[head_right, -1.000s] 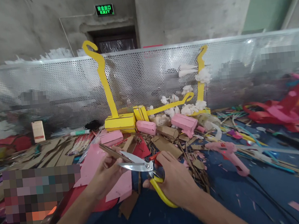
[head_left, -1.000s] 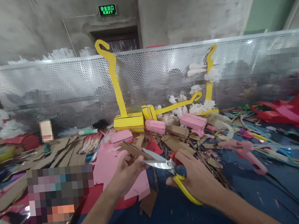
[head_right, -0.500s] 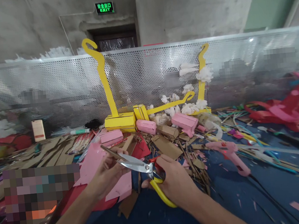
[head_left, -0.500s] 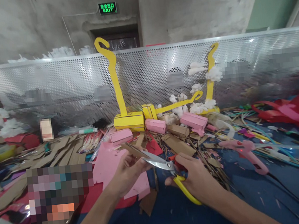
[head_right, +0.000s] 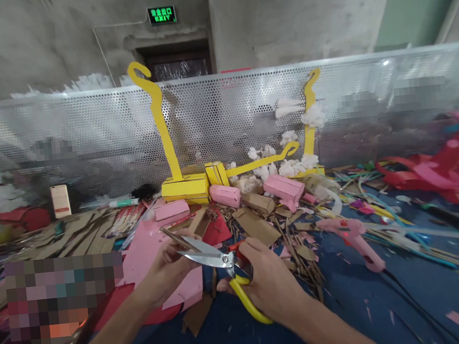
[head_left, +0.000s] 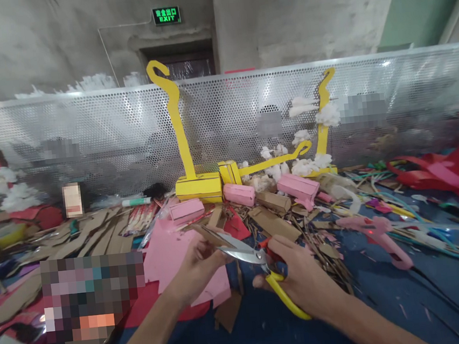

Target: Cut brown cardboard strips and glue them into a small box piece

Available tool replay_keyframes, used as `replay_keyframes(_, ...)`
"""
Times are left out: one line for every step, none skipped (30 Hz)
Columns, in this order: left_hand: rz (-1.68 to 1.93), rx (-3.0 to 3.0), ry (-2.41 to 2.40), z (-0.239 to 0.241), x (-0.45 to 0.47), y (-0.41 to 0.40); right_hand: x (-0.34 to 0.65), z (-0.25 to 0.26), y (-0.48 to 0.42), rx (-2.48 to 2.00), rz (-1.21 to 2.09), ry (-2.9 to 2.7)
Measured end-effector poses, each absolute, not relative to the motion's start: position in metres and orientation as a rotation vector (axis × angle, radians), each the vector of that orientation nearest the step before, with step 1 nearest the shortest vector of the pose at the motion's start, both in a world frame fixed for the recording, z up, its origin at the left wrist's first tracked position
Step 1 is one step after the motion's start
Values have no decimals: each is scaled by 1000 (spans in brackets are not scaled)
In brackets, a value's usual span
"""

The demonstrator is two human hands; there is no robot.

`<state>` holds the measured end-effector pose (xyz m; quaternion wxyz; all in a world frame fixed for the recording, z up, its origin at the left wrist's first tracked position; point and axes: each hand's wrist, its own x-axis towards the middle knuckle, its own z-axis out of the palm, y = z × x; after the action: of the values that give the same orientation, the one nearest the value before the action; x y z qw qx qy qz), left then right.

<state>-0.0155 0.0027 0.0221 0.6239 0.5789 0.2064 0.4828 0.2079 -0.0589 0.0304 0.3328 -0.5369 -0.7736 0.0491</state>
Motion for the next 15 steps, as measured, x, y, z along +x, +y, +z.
replay_keyframes(1105, 1328, 460, 21, -16, 3, 208, 30, -59, -1401, 131, -2022)
replay_keyframes(1104, 1323, 448, 21, -16, 3, 208, 30, -58, -1397, 133, -2021)
replay_keyframes(1104, 1315, 439, 20, -16, 3, 208, 29, -58, -1392, 136, -2019)
replay_keyframes(1106, 1306, 434, 20, -16, 3, 209, 29, -57, -1387, 141, -2015)
replay_keyframes(1107, 1298, 432, 20, -16, 2, 209, 29, -57, -1383, 149, -2010)
replay_keyframes(1107, 1289, 431, 21, -16, 2, 209, 29, -56, -1379, 157, -2004)
replay_keyframes(1107, 1280, 430, 21, -15, 1, 210, 30, -56, -1373, 166, -2001)
replay_keyframes(1107, 1276, 426, 21, -15, 0, 210, 30, -56, -1366, 172, -1997)
replay_keyframes(1106, 1274, 416, 21, -14, 0, 210, 30, -56, -1362, 176, -1994)
replay_keyframes(1109, 1274, 403, 21, -14, 0, 210, 30, -55, -1360, 179, -1992)
replay_keyframes(1115, 1275, 390, 21, -13, 1, 210, 30, -55, -1360, 182, -1990)
replay_keyframes(1123, 1280, 382, 20, -13, 1, 210, 30, -55, -1362, 185, -1988)
replay_keyframes(1136, 1290, 386, 20, -12, 2, 210, 30, -55, -1365, 187, -1989)
replay_keyframes(1156, 1305, 403, 20, -12, 3, 210, 30, -55, -1370, 191, -1991)
replay_keyframes(1178, 1324, 428, 20, -13, 4, 210, 30, -56, -1374, 195, -1997)
